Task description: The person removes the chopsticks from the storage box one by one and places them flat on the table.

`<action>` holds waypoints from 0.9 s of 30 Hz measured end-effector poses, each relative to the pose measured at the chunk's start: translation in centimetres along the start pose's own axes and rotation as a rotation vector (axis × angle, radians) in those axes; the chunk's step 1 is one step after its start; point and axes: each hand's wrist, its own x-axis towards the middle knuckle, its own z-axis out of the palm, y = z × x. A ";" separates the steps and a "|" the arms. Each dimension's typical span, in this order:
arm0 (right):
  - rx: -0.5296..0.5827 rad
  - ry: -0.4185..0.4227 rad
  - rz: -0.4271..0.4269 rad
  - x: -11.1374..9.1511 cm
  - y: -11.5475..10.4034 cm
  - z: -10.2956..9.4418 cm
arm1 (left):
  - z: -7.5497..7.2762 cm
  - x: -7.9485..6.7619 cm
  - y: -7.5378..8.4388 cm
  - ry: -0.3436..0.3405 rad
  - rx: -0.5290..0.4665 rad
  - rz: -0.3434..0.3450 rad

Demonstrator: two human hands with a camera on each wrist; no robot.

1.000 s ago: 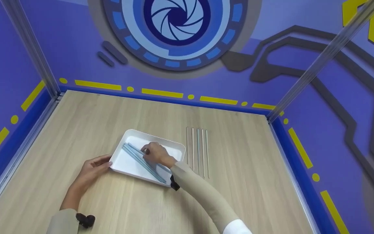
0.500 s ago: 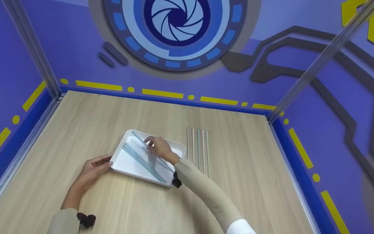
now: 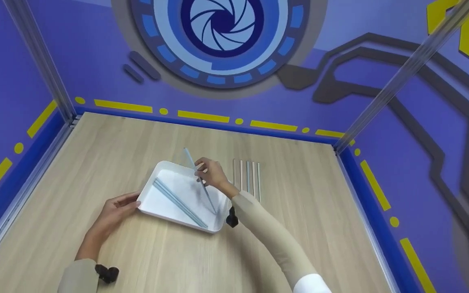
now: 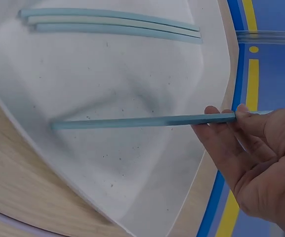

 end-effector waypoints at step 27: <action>0.421 0.056 0.161 -1.6 3.9 -5.3 | -0.1 -0.1 0.2 -0.001 0.032 -0.029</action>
